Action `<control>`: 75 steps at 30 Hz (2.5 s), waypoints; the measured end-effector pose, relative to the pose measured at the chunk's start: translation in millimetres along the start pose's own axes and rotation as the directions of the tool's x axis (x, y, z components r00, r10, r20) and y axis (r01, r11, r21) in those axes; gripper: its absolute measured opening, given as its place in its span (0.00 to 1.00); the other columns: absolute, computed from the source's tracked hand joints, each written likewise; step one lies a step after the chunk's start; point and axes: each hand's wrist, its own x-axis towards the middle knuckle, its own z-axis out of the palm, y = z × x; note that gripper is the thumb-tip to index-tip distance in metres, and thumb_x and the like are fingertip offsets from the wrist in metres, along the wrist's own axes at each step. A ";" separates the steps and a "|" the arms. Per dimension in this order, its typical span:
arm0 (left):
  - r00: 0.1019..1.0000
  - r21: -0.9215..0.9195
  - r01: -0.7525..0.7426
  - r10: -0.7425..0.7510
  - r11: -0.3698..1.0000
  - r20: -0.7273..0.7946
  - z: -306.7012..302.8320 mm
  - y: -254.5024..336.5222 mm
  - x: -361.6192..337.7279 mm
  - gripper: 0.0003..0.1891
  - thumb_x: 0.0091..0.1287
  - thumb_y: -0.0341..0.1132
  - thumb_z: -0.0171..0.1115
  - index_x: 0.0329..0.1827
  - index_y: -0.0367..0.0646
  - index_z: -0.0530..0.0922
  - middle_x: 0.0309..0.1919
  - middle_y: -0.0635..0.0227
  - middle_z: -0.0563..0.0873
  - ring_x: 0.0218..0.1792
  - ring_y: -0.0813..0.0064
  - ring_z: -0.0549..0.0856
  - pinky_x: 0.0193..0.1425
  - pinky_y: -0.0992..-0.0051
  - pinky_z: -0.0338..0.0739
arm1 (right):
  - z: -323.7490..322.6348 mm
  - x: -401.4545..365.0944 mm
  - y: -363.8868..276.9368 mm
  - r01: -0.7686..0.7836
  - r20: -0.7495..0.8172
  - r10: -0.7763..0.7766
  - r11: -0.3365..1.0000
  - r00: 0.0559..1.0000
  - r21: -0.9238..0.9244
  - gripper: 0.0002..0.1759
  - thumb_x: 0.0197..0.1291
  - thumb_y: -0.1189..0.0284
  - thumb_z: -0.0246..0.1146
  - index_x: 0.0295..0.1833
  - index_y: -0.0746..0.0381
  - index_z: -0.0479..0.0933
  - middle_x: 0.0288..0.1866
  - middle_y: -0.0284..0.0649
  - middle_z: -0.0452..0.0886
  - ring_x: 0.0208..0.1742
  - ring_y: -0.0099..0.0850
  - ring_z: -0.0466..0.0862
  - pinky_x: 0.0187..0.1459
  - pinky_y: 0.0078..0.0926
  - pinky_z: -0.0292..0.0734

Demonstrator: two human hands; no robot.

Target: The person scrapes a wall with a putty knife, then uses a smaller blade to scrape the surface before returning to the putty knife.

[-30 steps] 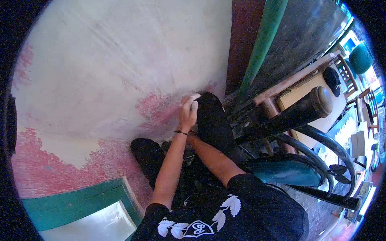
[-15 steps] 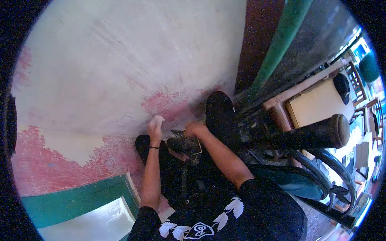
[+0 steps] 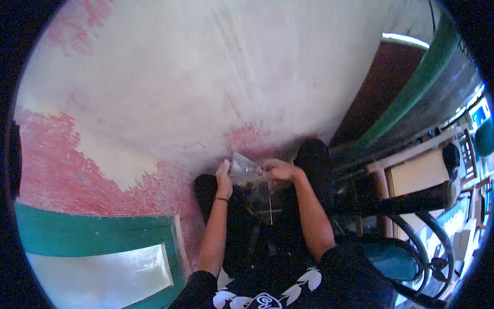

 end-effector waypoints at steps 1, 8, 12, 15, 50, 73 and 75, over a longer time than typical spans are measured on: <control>0.995 -0.177 0.096 -0.093 0.979 0.024 -0.9 0.4 2.4 0.20 0.73 0.51 0.63 0.50 0.41 0.81 0.45 0.67 0.86 0.47 0.72 0.84 0.53 0.69 0.78 | 2.2 2.9 -3.7 0.008 -0.003 -0.008 1.000 1.000 0.007 0.07 0.64 0.76 0.64 0.45 0.59 0.74 0.30 0.31 0.79 0.26 0.21 0.76 0.25 0.26 0.72; 0.962 -0.678 0.265 -0.241 0.686 0.132 -0.1 43.0 -11.2 0.22 0.74 0.53 0.60 0.57 0.42 0.78 0.49 0.64 0.85 0.50 0.64 0.85 0.55 0.63 0.80 | 71.8 28.9 2.4 0.279 -0.235 -0.225 0.932 0.946 0.232 0.07 0.64 0.79 0.64 0.44 0.59 0.73 0.26 0.30 0.76 0.22 0.19 0.75 0.22 0.21 0.68; 0.976 -0.376 0.209 -0.167 0.903 0.141 5.9 34.0 -8.4 0.18 0.74 0.47 0.62 0.55 0.42 0.78 0.49 0.64 0.85 0.49 0.66 0.85 0.53 0.64 0.81 | 109.0 25.0 -8.0 0.387 -0.440 -0.314 0.918 0.841 0.085 0.05 0.70 0.73 0.62 0.47 0.61 0.74 0.26 0.32 0.78 0.22 0.19 0.75 0.24 0.21 0.70; 0.975 -0.393 0.189 -0.125 0.900 0.184 2.9 34.8 -6.2 0.17 0.74 0.39 0.63 0.59 0.38 0.75 0.48 0.63 0.85 0.46 0.66 0.87 0.54 0.62 0.83 | 118.3 44.8 5.1 0.511 -0.492 -0.562 0.823 0.665 -0.249 0.09 0.73 0.71 0.60 0.52 0.64 0.75 0.26 0.32 0.79 0.22 0.21 0.76 0.26 0.24 0.71; 0.988 -0.394 0.151 -0.128 0.907 0.084 12.7 51.6 9.5 0.16 0.72 0.38 0.66 0.56 0.37 0.76 0.47 0.61 0.84 0.45 0.66 0.87 0.48 0.61 0.90 | 144.9 82.2 8.7 0.355 -0.492 -0.471 0.880 0.732 -0.314 0.16 0.77 0.63 0.51 0.52 0.66 0.74 0.27 0.43 0.79 0.27 0.35 0.81 0.32 0.38 0.74; 0.994 -0.505 0.109 -0.086 0.856 0.070 19.5 53.8 12.7 0.17 0.71 0.44 0.68 0.54 0.43 0.78 0.44 0.65 0.85 0.42 0.65 0.88 0.49 0.58 0.88 | 140.0 75.6 33.8 0.339 -0.514 -0.327 0.938 0.793 -0.075 0.20 0.73 0.59 0.60 0.36 0.65 0.75 0.22 0.39 0.75 0.23 0.29 0.75 0.29 0.33 0.70; 0.995 -0.476 0.099 -0.080 0.874 0.060 22.1 57.5 12.5 0.18 0.71 0.45 0.67 0.54 0.42 0.77 0.44 0.64 0.86 0.41 0.64 0.89 0.49 0.58 0.88 | 141.7 72.6 33.1 0.311 -0.567 -0.372 0.928 0.734 -0.206 0.17 0.73 0.62 0.60 0.37 0.66 0.75 0.22 0.45 0.76 0.24 0.35 0.76 0.30 0.37 0.71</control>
